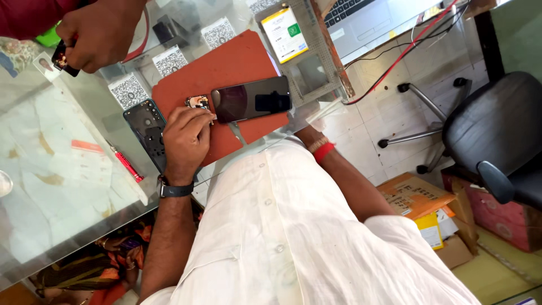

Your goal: The person repairs a smartphone at a glass workbench. They work on the exposed internals of an opened phone, detach and reposition small components on the motherboard, transfer parts between the phone body and a separate board, place the rear cover on the phone, and handle small screws and parts on the mat while another person nearby holds a phone.

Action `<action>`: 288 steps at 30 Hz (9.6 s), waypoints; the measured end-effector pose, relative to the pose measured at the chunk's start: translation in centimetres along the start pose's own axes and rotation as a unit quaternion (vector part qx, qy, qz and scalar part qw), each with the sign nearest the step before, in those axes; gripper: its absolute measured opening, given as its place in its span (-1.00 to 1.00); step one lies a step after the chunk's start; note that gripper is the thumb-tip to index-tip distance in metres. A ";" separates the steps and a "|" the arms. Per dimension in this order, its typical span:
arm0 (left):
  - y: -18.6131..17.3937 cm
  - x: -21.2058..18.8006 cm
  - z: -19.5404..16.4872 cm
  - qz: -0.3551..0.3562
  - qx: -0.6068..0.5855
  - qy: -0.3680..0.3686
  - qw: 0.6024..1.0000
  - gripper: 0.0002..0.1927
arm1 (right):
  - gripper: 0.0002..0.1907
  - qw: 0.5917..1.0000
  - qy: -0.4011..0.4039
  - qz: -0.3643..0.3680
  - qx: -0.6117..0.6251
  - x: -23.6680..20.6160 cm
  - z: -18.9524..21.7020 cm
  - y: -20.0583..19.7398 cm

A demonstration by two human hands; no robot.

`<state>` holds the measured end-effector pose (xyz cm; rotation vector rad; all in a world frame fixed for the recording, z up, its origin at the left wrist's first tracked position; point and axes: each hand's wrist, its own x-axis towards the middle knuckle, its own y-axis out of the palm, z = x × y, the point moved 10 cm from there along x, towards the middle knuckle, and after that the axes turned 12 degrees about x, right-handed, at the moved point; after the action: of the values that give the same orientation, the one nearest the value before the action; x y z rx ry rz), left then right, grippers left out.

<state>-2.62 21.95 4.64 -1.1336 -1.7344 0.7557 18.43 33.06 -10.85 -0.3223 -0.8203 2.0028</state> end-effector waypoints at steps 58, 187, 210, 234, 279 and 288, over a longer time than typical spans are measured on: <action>-0.5 -2.8 3.3 -0.054 -0.060 0.003 0.997 -0.85 | -0.31 0.932 -0.296 0.204 -0.039 4.6 21.7 0.6; 0.0 -4.3 3.3 -0.063 0.048 0.063 0.995 -0.89 | -0.73 0.889 -0.394 0.228 0.052 3.4 22.2 1.8; 0.0 -4.5 3.9 -0.049 0.003 0.031 0.998 -0.78 | -0.85 0.910 -0.378 0.168 0.007 3.1 22.4 3.7; -1.2 -4.6 5.6 -0.016 0.065 0.058 0.996 -0.51 | -0.86 0.904 -0.397 0.156 -0.029 3.2 22.5 4.4; 0.0 -3.9 6.0 -0.030 0.007 0.051 0.998 -0.38 | -0.83 0.896 -0.421 0.132 -0.041 2.5 22.6 3.9; 0.8 -3.6 6.4 -0.013 -0.020 0.043 0.999 -0.35 | -0.77 0.892 -0.424 0.146 -0.053 2.2 22.4 4.0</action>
<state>-7.53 18.84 0.11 -1.1504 -1.6957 0.6503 2.94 23.96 3.37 0.4465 -1.4890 2.3956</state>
